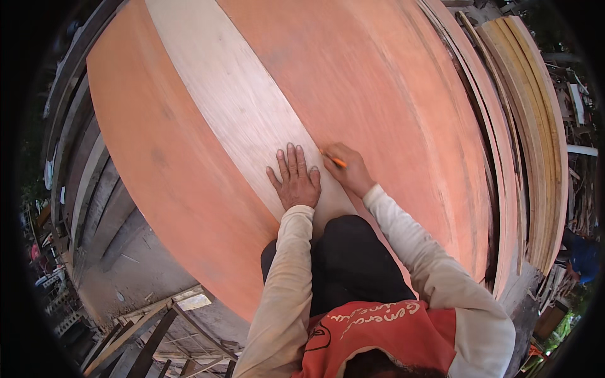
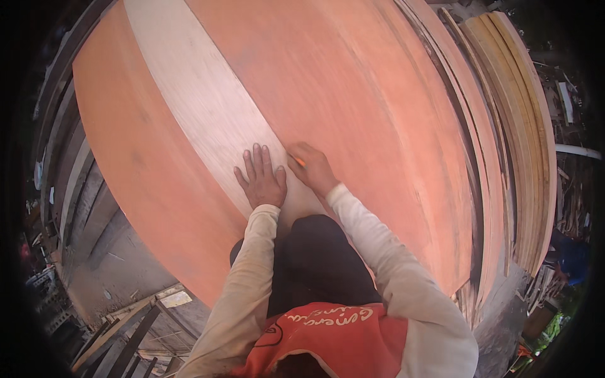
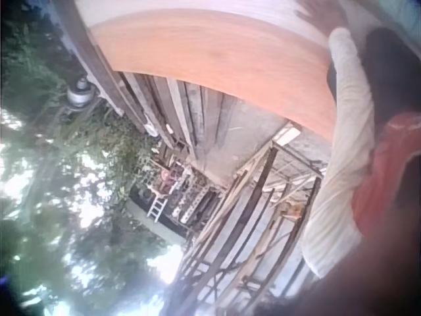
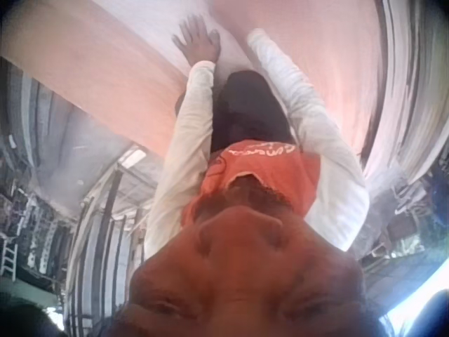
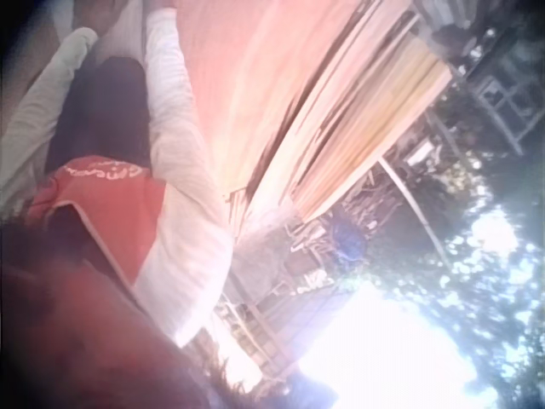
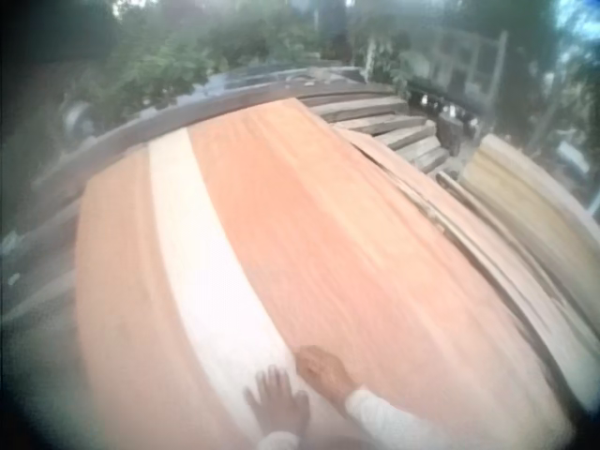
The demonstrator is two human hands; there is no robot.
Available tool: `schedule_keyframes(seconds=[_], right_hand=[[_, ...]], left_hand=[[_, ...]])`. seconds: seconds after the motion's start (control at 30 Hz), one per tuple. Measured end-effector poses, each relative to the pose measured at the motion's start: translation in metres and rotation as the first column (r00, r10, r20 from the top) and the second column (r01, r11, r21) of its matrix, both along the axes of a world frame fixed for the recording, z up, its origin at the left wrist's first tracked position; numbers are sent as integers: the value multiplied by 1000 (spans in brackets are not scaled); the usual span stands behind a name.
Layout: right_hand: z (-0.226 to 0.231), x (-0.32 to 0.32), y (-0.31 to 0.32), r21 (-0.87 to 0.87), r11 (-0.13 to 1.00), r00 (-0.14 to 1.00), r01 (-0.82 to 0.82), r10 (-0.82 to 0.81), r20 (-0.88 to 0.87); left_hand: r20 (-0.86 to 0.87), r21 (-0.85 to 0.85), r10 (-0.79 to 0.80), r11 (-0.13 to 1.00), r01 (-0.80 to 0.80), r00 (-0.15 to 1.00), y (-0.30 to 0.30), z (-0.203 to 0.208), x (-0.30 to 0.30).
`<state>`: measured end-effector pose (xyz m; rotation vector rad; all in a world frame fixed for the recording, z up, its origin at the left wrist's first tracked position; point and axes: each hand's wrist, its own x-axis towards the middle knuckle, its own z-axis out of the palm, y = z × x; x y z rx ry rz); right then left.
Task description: The person marks lines on a wooden board using a pencil while keeping it steady by hand and with their legs.
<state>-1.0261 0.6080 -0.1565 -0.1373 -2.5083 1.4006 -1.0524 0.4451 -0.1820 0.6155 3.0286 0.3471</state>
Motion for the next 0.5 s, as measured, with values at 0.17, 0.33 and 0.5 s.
schedule_keyframes(seconds=[0.17, 0.33, 0.5], right_hand=[[23, -225, 20, 77, 993, 965, 95, -73, -250], [33, -239, 18, 16, 999, 998, 39, -38, -43], [2, -43, 23, 28, 991, 990, -134, 135, -39]], left_hand=[[-25, 12, -21, 1000, 21, 999, 23, 3, 3], [-33, -53, -12, 999, 10, 999, 14, -5, 7], [-24, -62, 11, 998, -13, 1000, 7, -7, 3]])
